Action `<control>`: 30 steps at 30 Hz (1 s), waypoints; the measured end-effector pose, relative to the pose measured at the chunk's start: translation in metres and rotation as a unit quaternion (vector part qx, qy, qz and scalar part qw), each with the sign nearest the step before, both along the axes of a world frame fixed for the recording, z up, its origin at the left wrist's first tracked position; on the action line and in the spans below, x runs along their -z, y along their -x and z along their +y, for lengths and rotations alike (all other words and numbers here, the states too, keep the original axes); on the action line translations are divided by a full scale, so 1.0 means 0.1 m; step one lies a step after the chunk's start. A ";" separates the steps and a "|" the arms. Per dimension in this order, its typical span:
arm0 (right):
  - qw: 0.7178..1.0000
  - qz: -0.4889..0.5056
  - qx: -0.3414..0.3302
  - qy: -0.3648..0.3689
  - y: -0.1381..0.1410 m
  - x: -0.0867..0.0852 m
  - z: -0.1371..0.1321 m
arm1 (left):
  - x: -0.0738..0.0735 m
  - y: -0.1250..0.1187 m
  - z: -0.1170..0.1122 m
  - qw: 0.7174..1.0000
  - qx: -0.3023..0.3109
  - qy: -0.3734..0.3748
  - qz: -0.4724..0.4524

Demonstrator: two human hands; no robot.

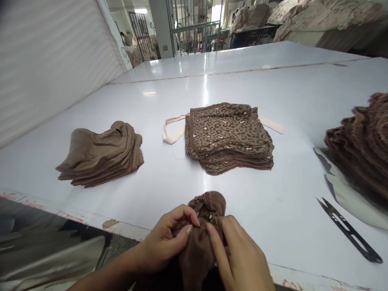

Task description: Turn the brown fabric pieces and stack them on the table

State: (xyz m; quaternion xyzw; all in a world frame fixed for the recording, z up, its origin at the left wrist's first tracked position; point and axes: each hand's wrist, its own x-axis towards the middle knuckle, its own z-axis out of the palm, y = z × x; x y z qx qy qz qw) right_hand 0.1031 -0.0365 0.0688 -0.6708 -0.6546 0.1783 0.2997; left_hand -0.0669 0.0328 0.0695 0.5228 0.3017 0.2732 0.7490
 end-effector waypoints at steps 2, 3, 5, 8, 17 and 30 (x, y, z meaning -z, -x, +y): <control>0.997 0.071 -0.001 0.028 -0.04 0.04 0.04 | 0.11 0.01 0.01 0.997 0.012 0.072 -0.024; 0.995 0.097 0.000 0.036 -0.08 0.04 0.07 | 0.18 0.02 0.03 0.994 0.016 0.100 -0.028; 0.992 0.124 0.006 0.035 -0.13 0.02 0.11 | 0.27 0.05 0.09 0.991 0.036 0.129 -0.020; 0.991 0.130 -0.008 0.023 -0.14 -0.03 0.14 | 0.17 0.14 0.20 0.989 0.088 0.117 0.018; 0.996 0.066 -0.060 0.013 0.02 -0.10 0.10 | -0.37 -0.03 -0.09 0.738 0.112 -0.553 0.371; 0.997 0.043 -0.055 -0.028 -0.19 -0.10 0.18 | 0.00 -0.02 -0.01 0.995 -0.005 -0.093 0.019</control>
